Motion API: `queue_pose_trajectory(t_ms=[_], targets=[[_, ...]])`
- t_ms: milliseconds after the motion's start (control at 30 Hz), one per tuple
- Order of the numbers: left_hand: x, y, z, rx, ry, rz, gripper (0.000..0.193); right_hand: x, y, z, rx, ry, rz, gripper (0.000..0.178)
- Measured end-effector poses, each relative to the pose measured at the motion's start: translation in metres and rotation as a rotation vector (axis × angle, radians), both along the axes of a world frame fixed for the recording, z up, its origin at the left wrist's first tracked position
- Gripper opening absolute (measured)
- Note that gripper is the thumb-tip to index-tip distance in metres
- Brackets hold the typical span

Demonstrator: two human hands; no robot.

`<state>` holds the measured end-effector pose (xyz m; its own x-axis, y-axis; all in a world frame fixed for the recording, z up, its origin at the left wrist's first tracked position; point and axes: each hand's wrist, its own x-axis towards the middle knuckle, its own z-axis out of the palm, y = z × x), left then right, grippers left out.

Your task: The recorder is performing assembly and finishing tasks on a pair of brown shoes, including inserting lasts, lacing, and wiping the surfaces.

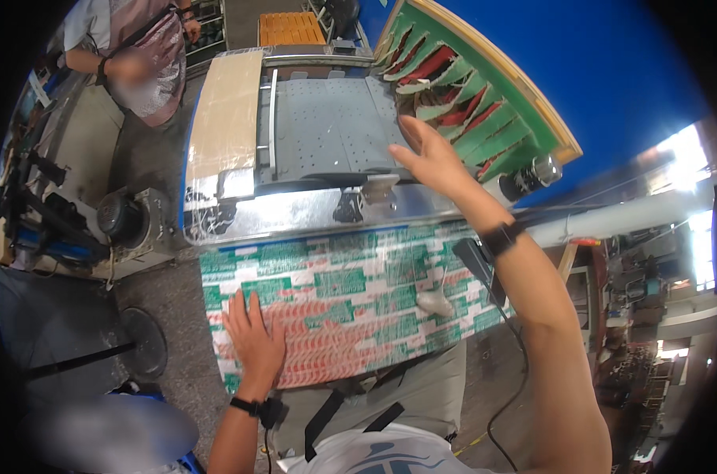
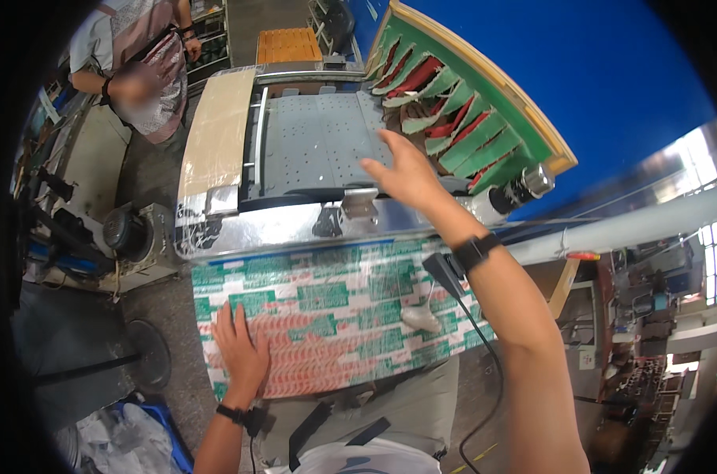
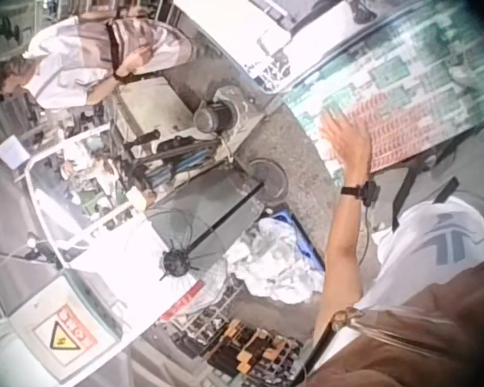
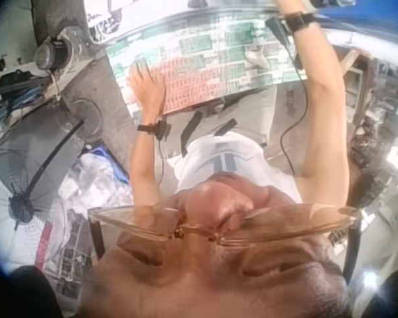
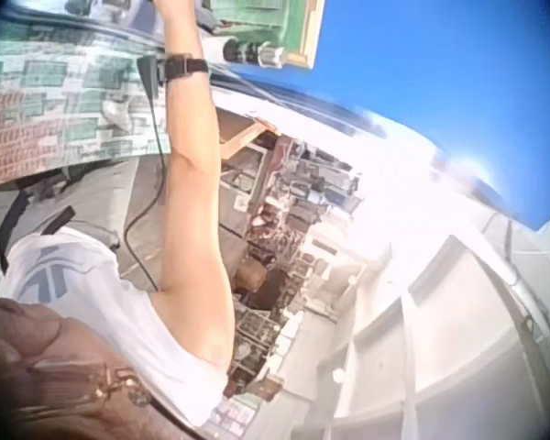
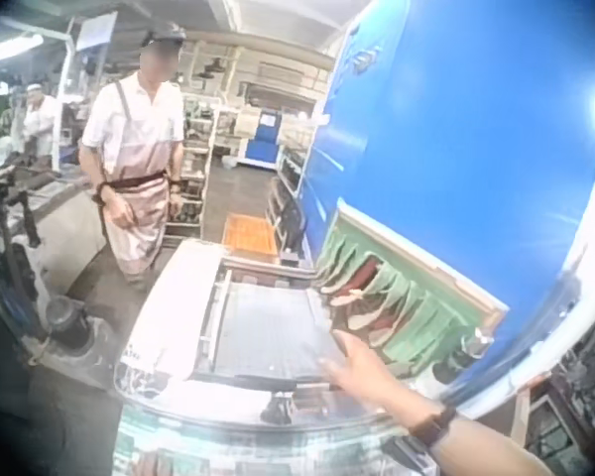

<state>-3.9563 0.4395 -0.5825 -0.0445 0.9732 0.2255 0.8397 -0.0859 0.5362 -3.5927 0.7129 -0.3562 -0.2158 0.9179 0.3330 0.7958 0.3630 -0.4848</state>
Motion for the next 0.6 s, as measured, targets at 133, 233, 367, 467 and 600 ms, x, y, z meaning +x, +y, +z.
queue_pose_trajectory(t_ms=[133,233,367,467,600], targets=[[0.036,0.006,-0.028,-0.177,0.077,-0.056,0.076,0.148,0.092,-0.136,-0.171,-0.181,-0.495,0.096],[0.078,0.018,-0.054,-0.231,0.059,-0.056,0.077,0.187,0.144,-0.174,-0.179,-0.246,-0.617,0.101],[0.102,0.029,-0.066,-0.294,0.080,-0.066,0.077,0.186,0.176,-0.203,-0.123,-0.329,-0.822,0.097],[0.134,0.036,-0.092,-0.322,0.094,-0.078,0.079,0.236,0.193,-0.219,-0.087,-0.236,-0.767,0.108],[0.147,0.041,-0.105,-0.308,0.089,-0.098,0.079,0.247,0.234,-0.264,0.058,-0.326,-0.836,0.116]])
